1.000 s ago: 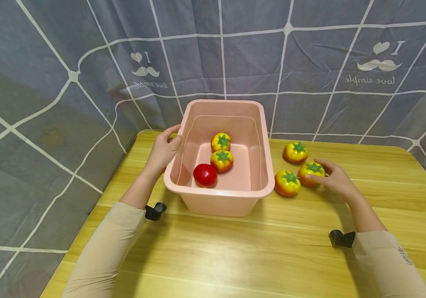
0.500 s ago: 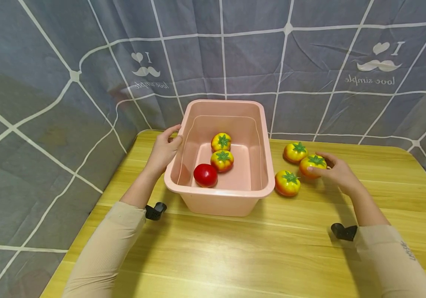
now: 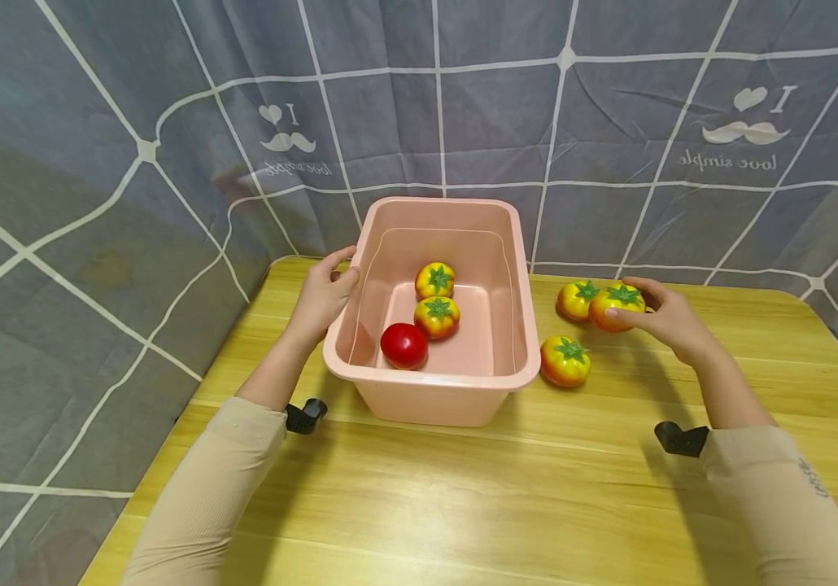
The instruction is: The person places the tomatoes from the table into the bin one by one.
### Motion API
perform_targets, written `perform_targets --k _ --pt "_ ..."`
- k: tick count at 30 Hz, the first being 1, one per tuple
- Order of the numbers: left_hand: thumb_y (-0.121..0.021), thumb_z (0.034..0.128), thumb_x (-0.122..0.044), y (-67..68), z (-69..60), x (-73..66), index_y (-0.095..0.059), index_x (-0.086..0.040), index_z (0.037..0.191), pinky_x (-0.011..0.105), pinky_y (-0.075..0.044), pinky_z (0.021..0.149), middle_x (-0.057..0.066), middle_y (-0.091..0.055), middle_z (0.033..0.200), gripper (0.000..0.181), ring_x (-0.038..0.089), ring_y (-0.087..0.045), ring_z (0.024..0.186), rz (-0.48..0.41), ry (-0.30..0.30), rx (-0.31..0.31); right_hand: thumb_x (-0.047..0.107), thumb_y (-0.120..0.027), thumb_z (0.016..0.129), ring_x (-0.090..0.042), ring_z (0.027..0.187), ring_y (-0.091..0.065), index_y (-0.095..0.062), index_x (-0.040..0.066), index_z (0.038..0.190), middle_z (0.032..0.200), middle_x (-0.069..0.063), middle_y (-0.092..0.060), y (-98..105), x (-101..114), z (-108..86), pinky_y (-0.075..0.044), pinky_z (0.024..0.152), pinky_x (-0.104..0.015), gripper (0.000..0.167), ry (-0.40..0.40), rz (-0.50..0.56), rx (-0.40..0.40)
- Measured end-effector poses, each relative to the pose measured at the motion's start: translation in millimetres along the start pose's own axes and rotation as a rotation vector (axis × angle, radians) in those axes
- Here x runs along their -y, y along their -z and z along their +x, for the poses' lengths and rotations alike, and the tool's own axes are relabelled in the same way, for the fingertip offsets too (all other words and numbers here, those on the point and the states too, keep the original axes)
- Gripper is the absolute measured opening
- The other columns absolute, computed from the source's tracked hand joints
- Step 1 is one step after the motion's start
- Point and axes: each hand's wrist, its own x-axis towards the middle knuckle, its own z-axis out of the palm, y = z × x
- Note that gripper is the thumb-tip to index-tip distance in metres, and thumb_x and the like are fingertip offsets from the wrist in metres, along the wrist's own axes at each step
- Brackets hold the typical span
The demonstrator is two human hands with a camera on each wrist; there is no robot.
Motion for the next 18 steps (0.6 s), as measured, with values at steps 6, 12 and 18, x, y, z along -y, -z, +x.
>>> perform_targets --k 6,12,18 --pt "-0.049 0.1003 -0.013 -0.1 0.3 -0.6 -0.045 -0.002 0.148 0.018 -0.052 0.065 0.022 -0.059 0.096 0.049 0.016 -0.058 0.075 -0.001 -0.001 0.001 0.019 -0.066 0.096 -0.012 0.115 -0.046 -0.03 -0.008 0.151 0.143 -0.026 -0.039 6 14 4.7 -0.041 0.079 -0.005 0.071 0.021 0.001 -0.009" --pt "-0.049 0.0996 -0.014 0.0 0.5 -0.9 -0.046 -0.002 0.147 0.018 -0.051 0.065 0.022 -0.06 0.098 0.049 0.015 -0.057 0.076 0.007 -0.003 -0.004 0.021 -0.066 0.096 -0.006 0.111 -0.045 -0.029 -0.007 0.151 0.144 -0.028 -0.039 11 30 10.8 -0.041 0.08 -0.005 0.072 0.014 0.005 -0.002" --pt "-0.049 0.0993 -0.014 0.1 1.5 0.0 -0.046 -0.001 0.147 0.017 -0.05 0.065 0.019 -0.06 0.094 0.049 0.013 -0.056 0.074 0.017 -0.002 -0.006 0.021 -0.066 0.095 -0.003 0.103 -0.046 -0.031 -0.005 0.152 0.142 -0.028 -0.041 15 48 21.1 -0.043 0.078 -0.007 0.072 0.017 -0.012 -0.004"
